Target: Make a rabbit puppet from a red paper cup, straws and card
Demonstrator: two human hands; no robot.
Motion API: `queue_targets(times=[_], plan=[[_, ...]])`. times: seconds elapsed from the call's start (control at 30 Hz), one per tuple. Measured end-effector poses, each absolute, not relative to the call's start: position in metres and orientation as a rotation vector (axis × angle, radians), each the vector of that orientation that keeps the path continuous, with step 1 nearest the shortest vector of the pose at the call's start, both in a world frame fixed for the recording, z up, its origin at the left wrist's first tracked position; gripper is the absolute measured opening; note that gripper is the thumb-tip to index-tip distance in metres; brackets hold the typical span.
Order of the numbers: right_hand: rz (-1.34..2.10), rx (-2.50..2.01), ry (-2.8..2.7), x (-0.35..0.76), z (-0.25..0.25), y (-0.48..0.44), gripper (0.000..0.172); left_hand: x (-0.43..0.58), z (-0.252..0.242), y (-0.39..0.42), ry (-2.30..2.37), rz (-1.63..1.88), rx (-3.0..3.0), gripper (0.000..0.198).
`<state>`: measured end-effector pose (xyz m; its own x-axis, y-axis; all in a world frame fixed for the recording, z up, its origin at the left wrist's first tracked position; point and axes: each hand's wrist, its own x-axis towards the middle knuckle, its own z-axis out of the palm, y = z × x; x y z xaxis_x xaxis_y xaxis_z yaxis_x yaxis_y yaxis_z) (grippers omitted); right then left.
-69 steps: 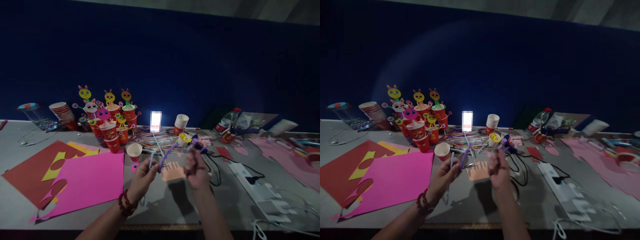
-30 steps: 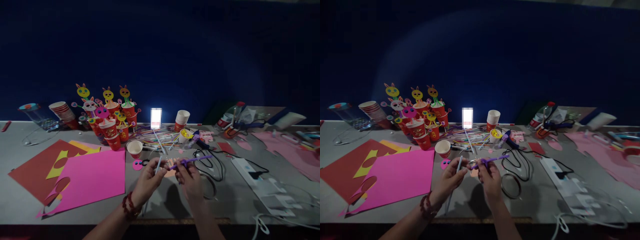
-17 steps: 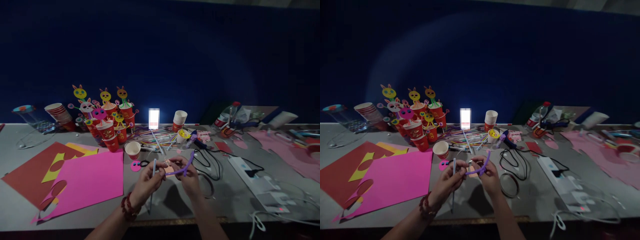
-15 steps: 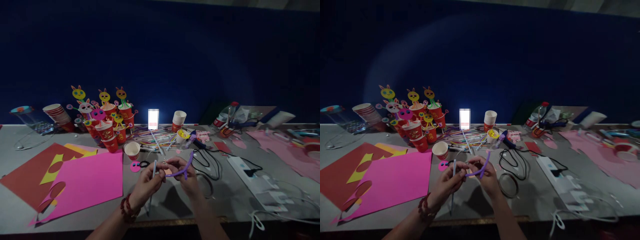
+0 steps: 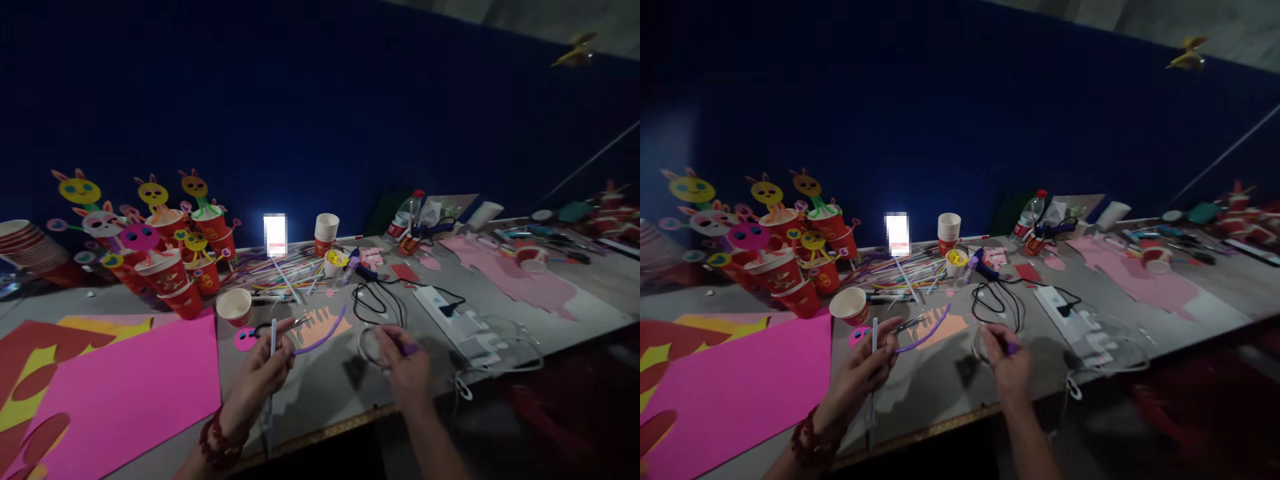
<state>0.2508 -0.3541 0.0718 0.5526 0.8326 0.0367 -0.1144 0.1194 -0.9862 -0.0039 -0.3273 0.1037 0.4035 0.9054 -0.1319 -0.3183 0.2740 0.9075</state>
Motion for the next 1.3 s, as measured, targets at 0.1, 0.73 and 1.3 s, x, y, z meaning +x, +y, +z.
queue_targets(times=[0.1,0.73,1.3], plan=[[0.587,-1.567,-0.645,0.308,0.055,-0.38,0.035,-0.005,0.101,-0.325,0.751,0.875,0.951,0.045],[0.222,-2.174,-1.372,0.372,0.014,-0.39,0.039,-0.002,0.097,-0.322,0.827,0.766,1.005,0.039],[0.025,-2.167,-1.45,0.369,0.016,-0.403,0.038,-0.001,0.1,-0.323,0.846,0.767,1.02,0.039]])
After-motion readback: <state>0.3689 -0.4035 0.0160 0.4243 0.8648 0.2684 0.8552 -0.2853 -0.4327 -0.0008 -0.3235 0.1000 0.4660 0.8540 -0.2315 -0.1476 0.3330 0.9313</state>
